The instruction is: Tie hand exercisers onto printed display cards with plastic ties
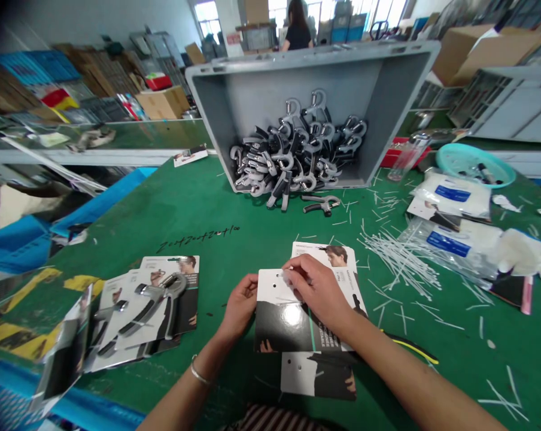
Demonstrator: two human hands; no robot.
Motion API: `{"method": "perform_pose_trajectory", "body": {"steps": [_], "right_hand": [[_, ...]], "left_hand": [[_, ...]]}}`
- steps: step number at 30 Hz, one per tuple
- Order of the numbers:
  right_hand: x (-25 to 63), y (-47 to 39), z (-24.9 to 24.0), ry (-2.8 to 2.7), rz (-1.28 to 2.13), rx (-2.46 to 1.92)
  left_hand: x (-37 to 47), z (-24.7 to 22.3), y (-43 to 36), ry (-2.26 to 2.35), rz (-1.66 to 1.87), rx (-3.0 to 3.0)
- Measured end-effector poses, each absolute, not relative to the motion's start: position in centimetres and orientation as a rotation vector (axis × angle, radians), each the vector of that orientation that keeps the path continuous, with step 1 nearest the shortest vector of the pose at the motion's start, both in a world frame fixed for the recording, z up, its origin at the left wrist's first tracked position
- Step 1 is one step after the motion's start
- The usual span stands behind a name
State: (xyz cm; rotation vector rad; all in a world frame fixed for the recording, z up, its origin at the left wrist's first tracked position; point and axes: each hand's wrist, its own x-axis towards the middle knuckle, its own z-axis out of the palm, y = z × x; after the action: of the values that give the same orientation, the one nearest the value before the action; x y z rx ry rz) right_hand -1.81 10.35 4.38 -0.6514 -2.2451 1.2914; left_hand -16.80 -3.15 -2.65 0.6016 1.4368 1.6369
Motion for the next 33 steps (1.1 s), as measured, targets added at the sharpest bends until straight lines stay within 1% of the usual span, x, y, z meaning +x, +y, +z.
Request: {"method": "perform_pose_trajectory", "body": {"steps": [3,6,8,10,13,15,19,23,28,33], "right_hand": [[-1.9,10.6,4.3,-2.274,1.253,-0.639],[-2.1,10.7,4.5,-2.339,1.179,-0.612],[-2.4,10.7,4.6,-2.373,1.129,-0.603],[-2.6,10.6,4.6,-2.413,1.083,-0.607],[-3.0,10.5,4.5,-2.466,1.0,-0.641],[-3.3,10.4,4.5,-2.491,0.947,-0.665],[-3.5,10.2,4.6,-2.517,0.878,-0.701],[-3.3,10.1,4.7,-2.507,0.872,-0.715],[-2.8,10.1,4.8,-2.576,0.882,-0.494],[-2.4,9.8,5.1,-2.69,0.796,-0.424]], "left_hand": [[-17.4,-2.1,-5.1,1.54,1.487,0.795],[-17.8,-1.0,-7.0,1.514,1.309,1.02],[-17.8,-0.7,-7.7,1.52,1.267,1.102],[-17.6,-0.9,-7.6,1.6,1.307,1.135],[-17.1,-1.7,-6.2,1.779,1.495,1.132],[-16.7,-2.2,-4.8,1.818,1.604,1.124],[-15.6,-2.7,-2.6,1.606,1.661,1.022],[-15.1,-3.0,-2.4,1.473,1.696,0.853],[-15.4,-2.8,-2.7,1.432,1.739,0.73],[-15.5,-2.1,-2.5,1.214,1.786,0.576]]}}
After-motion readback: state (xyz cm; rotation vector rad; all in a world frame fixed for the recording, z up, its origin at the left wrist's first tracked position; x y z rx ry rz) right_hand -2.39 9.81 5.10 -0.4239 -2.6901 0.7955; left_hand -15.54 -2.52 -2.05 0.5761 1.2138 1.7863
